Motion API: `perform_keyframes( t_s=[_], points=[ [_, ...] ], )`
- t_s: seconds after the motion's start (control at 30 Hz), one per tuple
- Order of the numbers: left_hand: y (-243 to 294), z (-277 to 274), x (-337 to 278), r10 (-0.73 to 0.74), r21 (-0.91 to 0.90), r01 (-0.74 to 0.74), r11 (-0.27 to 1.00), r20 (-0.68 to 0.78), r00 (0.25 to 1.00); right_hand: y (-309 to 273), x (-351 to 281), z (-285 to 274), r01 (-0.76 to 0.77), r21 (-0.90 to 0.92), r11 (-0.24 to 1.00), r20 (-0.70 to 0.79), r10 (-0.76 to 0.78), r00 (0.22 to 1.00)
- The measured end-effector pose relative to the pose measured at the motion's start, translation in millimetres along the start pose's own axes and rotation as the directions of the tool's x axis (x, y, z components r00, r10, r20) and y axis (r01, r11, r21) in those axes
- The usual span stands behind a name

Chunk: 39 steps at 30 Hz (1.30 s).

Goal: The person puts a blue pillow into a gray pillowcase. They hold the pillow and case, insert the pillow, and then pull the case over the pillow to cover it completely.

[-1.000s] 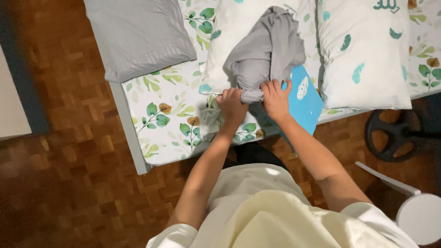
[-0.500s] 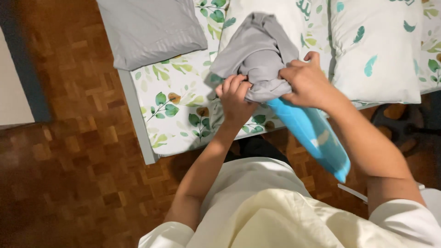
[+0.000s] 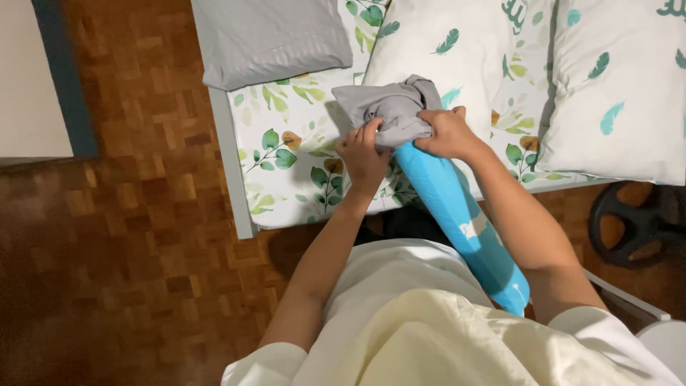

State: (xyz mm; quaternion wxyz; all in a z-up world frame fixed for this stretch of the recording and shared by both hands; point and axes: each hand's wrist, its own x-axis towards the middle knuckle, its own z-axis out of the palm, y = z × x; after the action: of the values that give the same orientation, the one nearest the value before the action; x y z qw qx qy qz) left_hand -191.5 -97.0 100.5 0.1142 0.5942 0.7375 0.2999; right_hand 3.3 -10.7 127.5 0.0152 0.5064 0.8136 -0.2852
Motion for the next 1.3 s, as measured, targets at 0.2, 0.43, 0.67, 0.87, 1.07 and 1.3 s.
perform_keyframes(
  t_s=[0.2, 0.43, 0.67, 0.87, 1.07, 1.3],
  points=[
    [-23.6, 46.0, 9.3, 0.065, 0.092, -0.052, 0.994, -0.14, 0.988, -2.1, 15.6, 12.8, 0.061, -0.095, 0.994, -0.252, -0.083, 0.964],
    [-34.4, 64.7, 45.5, -0.021, 0.089, 0.04, 0.995, -0.212, 0.977, -3.0, 49.8, 17.7, 0.298, -0.151, 0.942, -0.482, -0.334, 0.81],
    [-47.1, 80.6, 114.5, 0.006, 0.114, 0.034, 0.993, -0.331, 0.944, -16.5, 100.7, -3.6, 0.252, -0.038, 0.967, -0.517, -0.235, 0.823],
    [-42.1, 68.5, 173.6, -0.018, 0.076, 0.025, 0.997, -0.098, 0.995, -18.5, 145.6, 6.7, 0.082, 0.05, 0.995, -0.574, -0.038, 0.818],
    [-39.8, 69.9, 180.7, -0.041, 0.077, 0.048, 0.996, -0.087, 0.995, -44.1, 152.6, 20.4, -0.133, 0.05, 0.99, -0.694, 0.13, 0.708],
    [-32.6, 89.0, 120.0, -0.015, 0.092, 0.048, 0.995, -0.338, 0.941, -20.9, 109.7, 9.3, 0.155, -0.15, 0.976, -0.75, -0.215, 0.625]
  ],
)
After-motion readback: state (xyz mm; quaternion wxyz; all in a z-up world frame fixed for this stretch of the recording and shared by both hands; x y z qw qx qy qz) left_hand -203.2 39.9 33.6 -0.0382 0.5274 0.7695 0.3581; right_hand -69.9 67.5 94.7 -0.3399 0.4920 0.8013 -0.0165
